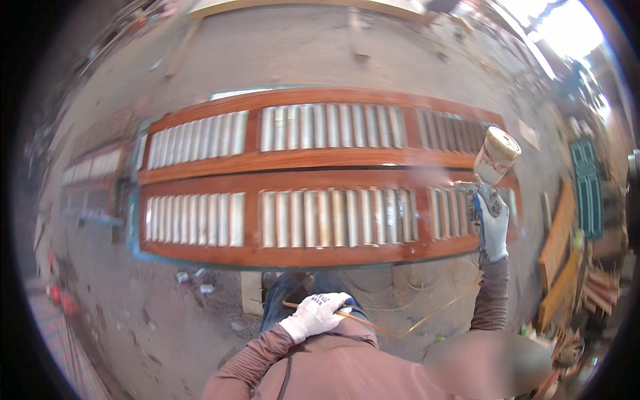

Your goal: The person uses a spray gun to apply a reddish-brown finish to wooden louvered panels. They handle the panels by hand, flipping and repositioning them to coat both sides, then stack the finished pieces.

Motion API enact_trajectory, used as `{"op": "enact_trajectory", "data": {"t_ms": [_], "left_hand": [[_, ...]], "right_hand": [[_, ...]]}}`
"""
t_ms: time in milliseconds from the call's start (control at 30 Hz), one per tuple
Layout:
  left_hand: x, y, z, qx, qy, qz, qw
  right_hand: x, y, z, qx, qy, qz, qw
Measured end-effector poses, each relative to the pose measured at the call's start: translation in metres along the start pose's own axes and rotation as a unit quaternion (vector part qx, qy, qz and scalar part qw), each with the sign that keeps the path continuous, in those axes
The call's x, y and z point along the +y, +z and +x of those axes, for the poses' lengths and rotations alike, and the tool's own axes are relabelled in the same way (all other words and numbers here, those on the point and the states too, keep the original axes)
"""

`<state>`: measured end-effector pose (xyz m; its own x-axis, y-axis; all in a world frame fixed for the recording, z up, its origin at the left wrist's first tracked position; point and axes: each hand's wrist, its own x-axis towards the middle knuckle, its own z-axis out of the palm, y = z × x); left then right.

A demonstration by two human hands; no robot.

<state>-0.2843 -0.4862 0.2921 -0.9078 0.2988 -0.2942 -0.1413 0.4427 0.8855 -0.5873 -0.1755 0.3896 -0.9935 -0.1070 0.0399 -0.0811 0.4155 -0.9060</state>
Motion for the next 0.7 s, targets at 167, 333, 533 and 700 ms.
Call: {"op": "enact_trajectory", "data": {"t_ms": [167, 333, 533, 700], "left_hand": [[-0.021, -0.036, -0.067, 0.119, -0.056, -0.031, 0.991], [-0.059, -0.057, -0.141, 0.28, -0.079, -0.066, 0.954], [-0.116, -0.047, -0.197, 0.356, -0.159, -0.136, 0.911], [-0.137, -0.06, -0.217, 0.378, -0.19, -0.173, 0.89]], "right_hand": [[-0.024, 0.143, 0.038, -0.164, 0.0, 0.189, 0.968], [-0.05, 0.272, 0.104, -0.056, -0.215, -0.125, 0.967], [-0.133, 0.482, 0.109, -0.158, -0.238, -0.101, 0.953], [-0.214, 0.673, 0.07, -0.233, -0.247, -0.016, 0.941]]}}
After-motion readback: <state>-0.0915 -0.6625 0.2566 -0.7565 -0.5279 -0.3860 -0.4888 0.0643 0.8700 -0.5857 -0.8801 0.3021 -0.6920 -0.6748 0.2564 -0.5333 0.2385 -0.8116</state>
